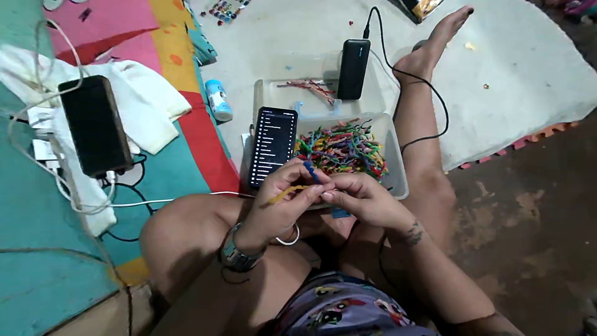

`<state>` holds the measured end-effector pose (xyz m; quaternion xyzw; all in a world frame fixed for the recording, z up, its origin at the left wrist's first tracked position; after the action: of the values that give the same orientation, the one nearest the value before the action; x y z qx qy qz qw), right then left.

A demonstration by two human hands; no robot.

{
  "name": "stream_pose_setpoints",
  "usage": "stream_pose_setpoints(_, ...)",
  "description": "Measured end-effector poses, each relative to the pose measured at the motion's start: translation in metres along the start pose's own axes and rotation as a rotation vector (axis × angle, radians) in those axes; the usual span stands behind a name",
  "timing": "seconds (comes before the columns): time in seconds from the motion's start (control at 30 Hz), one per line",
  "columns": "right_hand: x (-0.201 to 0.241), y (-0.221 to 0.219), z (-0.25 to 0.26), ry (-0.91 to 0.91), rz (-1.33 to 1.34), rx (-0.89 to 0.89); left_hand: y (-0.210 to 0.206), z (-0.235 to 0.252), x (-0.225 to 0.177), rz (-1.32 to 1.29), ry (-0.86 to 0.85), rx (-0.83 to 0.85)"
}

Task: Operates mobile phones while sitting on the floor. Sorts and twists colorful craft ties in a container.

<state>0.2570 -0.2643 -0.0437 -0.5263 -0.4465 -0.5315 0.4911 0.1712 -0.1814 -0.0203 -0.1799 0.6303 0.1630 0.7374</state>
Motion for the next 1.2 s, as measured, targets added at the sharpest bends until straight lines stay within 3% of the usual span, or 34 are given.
stream_pose_setpoints(0.13,-0.003,0.011,-0.002,0.006,-0.019,-0.117,-0.006,0.000,0.003,0.056,0.016,0.014)
stream_pose_setpoints(0.3,-0.011,0.012,-0.002,-0.068,0.024,-0.138,-0.019,-0.001,0.008,0.071,0.000,0.122)
stream_pose_setpoints(0.5,0.013,0.006,-0.001,0.120,-0.399,-0.063,-0.003,0.001,-0.007,0.117,-0.098,0.018)
stream_pose_setpoints(0.57,0.019,0.005,0.000,0.157,-0.430,-0.054,0.000,0.000,-0.007,0.082,-0.088,0.001)
stream_pose_setpoints(0.77,0.014,0.009,0.013,0.077,-0.233,-0.113,-0.005,0.000,-0.010,0.185,-0.082,0.093)
stream_pose_setpoints(1.0,0.008,0.005,0.029,0.066,0.019,-0.015,0.015,-0.001,-0.022,0.034,-0.076,-0.025)
stream_pose_setpoints(1.1,0.012,0.022,0.045,0.093,-0.284,-0.225,0.010,-0.003,-0.022,0.005,-0.100,0.000)
stream_pose_setpoints(1.2,0.015,0.024,0.066,0.131,-0.692,-0.311,0.000,-0.004,-0.019,0.009,-0.118,0.063)
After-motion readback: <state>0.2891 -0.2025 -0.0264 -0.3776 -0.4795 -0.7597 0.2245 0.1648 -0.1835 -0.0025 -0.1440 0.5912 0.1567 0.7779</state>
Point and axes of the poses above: each hand's wrist, its own z-axis towards the middle knuckle, its own y-axis out of the back of the hand, x = y × z, the point moved 10 cm from there along z, towards the middle knuckle, and after that the axes turned 3 degrees about z, right-handed, at the moved point
